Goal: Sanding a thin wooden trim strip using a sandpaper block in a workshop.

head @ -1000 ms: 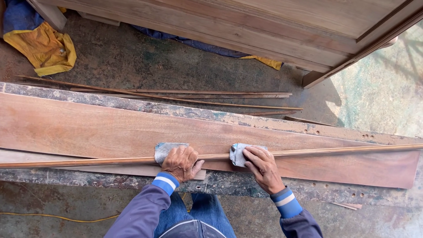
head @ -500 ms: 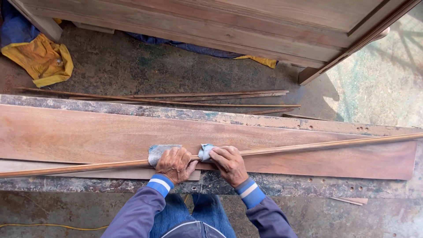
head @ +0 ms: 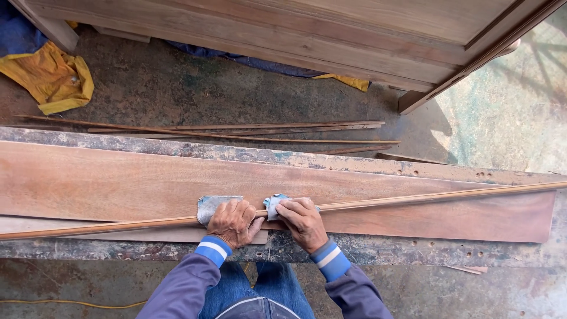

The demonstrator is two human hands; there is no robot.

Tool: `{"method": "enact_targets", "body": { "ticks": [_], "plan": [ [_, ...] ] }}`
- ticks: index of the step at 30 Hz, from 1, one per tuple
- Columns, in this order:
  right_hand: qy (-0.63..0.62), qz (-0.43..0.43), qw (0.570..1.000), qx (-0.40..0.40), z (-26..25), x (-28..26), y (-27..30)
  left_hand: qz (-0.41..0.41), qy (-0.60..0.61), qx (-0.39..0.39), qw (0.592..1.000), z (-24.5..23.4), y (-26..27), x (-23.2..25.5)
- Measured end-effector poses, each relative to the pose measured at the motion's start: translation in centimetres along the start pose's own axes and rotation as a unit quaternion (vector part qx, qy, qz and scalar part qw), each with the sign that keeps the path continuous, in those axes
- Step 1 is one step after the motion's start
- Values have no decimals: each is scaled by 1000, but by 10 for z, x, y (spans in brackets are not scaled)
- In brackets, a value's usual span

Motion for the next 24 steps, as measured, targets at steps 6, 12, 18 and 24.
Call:
{"method": "enact_targets", "body": {
  "ticks": [6, 12, 18, 24],
  "plan": [
    [138, 80, 986, -46, -68, 126, 72, 7, 8, 5, 1000, -2, -1, 0],
    [53, 45, 997, -33, -26, 75, 42, 9, 0, -2, 1000, 1, 0, -3],
    [0, 9, 999, -30, 0, 21, 11, 4, -1, 6, 1000, -2, -5, 1],
    [132, 89, 987, -20, -83, 121, 68, 7, 18, 14, 1000, -6, -5, 2]
  ]
}}
Point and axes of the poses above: each hand's wrist, its own y-axis away from the middle knuckle, its own z-axis out of the palm, x = y × z, the point moved 5 cm from there along -y, towards the middle knuckle, and after that the axes turned 12 degrees about y, right-handed, at the moved point
